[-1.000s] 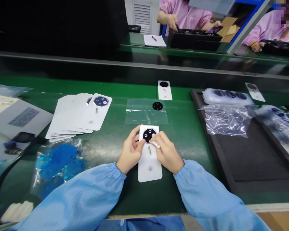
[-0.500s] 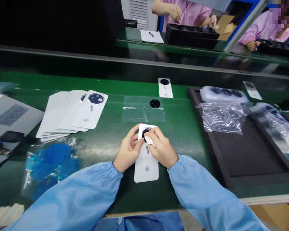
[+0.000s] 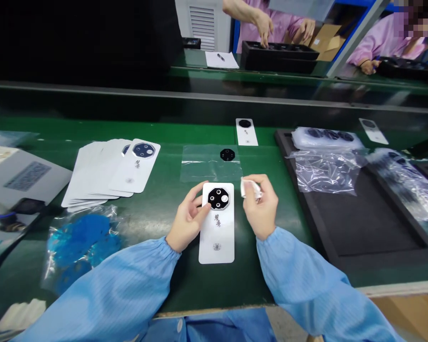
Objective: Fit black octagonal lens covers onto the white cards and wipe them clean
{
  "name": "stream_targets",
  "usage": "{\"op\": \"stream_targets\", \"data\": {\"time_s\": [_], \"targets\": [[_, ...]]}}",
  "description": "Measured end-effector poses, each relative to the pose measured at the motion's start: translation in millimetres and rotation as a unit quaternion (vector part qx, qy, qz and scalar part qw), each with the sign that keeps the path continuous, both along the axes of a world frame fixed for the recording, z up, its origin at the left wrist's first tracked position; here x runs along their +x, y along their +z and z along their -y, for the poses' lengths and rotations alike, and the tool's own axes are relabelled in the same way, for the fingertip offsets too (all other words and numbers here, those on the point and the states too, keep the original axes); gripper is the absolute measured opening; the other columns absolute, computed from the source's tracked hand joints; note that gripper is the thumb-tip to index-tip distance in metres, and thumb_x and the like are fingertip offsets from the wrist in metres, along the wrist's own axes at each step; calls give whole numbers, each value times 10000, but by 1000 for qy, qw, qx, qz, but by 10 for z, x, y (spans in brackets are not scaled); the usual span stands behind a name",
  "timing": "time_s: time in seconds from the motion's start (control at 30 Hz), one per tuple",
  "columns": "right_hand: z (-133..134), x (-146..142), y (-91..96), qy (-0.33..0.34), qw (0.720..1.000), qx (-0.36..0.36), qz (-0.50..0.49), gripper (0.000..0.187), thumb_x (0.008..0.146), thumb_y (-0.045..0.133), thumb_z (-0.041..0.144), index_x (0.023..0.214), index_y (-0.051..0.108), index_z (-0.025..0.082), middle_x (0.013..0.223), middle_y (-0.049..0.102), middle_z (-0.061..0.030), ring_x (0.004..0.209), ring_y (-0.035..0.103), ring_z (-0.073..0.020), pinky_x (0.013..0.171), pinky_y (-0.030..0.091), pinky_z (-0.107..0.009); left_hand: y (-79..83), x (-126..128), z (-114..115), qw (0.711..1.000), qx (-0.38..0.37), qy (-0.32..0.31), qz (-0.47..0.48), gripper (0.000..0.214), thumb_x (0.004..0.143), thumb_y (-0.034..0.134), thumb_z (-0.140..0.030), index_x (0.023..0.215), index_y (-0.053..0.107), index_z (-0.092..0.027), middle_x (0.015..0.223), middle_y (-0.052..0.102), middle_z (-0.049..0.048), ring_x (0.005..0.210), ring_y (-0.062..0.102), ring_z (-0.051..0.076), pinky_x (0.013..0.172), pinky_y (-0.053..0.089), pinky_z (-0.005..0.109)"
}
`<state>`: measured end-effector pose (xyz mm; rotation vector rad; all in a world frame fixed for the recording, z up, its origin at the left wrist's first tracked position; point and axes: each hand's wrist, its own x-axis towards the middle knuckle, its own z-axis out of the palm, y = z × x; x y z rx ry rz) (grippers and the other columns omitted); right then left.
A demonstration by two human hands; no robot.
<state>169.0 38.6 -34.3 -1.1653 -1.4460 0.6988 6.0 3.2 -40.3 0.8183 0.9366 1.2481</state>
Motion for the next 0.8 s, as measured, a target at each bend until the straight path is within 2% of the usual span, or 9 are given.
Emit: {"op": "stream_targets", "data": {"time_s": [0.07,0.17,0.3,0.4,0.47,0.5,0.57,0.67,0.8], "targets": [[-49,83,-19,-34,999,-21,-33,115,957,475,340,991,500,233,724,429,34,460,375,-69,340,300,-187,27,-11,9,1000,8,-11,9,663,819,663,-289,1372,326,-148,1145,662,152,822,699,198,654,554,260],[-159,164,-89,-46,996,-52,-48,171,938,492,394,973,493,227,734,477,29,461,404,-70,337,320,-181,7,-12,20,1000,19,-19,2,668,851,620,-280,1410,272,-171,1211,626,164,891,695,224,684,569,294],[-289,214,-169,-62,996,-62,-15,203,924,489,404,989,520,214,711,507,26,474,452,-88,389,389,-207,-142,1,72,985,61,-2,-161,611,897,492,-206,1447,229,-194,1366,498,171,1100,628,255,864,548,375],[-364,244,-116,-94,994,-31,36,224,952,414,378,1047,532,213,823,559,-14,573,516,-116,523,474,-265,-188,-14,108,941,128,46,-309,645,836,522,-118,1432,288,-191,1519,276,146,1402,296,281,1137,293,454],[-473,251,-39,-95,992,-11,83,234,940,449,366,1103,536,222,933,594,-44,723,570,-162,673,509,-335,-136,-26,38,897,153,84,-405,672,803,546,-93,1423,303,-179,1560,140,139,1452,117,291,1180,156,484],[-560,249,-2,-85,990,-3,109,245,916,504,360,1118,544,226,969,605,-52,805,582,-189,746,506,-371,-91,-22,-46,872,163,97,-451,647,806,546,-94,1408,324,-172,1551,150,145,1449,119,292,1178,157,489],[-796,227,42,-46,986,5,163,279,855,618,330,1110,575,225,1010,625,-56,928,584,-225,856,481,-418,10,18,-321,836,176,106,-508,524,832,541,-112,1337,414,-171,1464,323,148,1388,286,277,1145,267,461],[-1171,161,-5,19,972,10,233,252,879,618,305,1096,598,180,1094,621,-65,1023,582,-220,916,471,-436,114,146,-900,823,174,82,-535,335,876,557,-165,1210,527,-176,1237,542,112,1104,576,213,949,490,369],[-1386,116,-195,54,947,10,317,308,922,571,349,1169,571,164,1195,579,-86,1043,585,-219,894,496,-444,108,298,-1506,789,120,68,-598,316,900,595,-315,1167,567,-150,1178,591,92,979,615,215,828,531,422]]}}
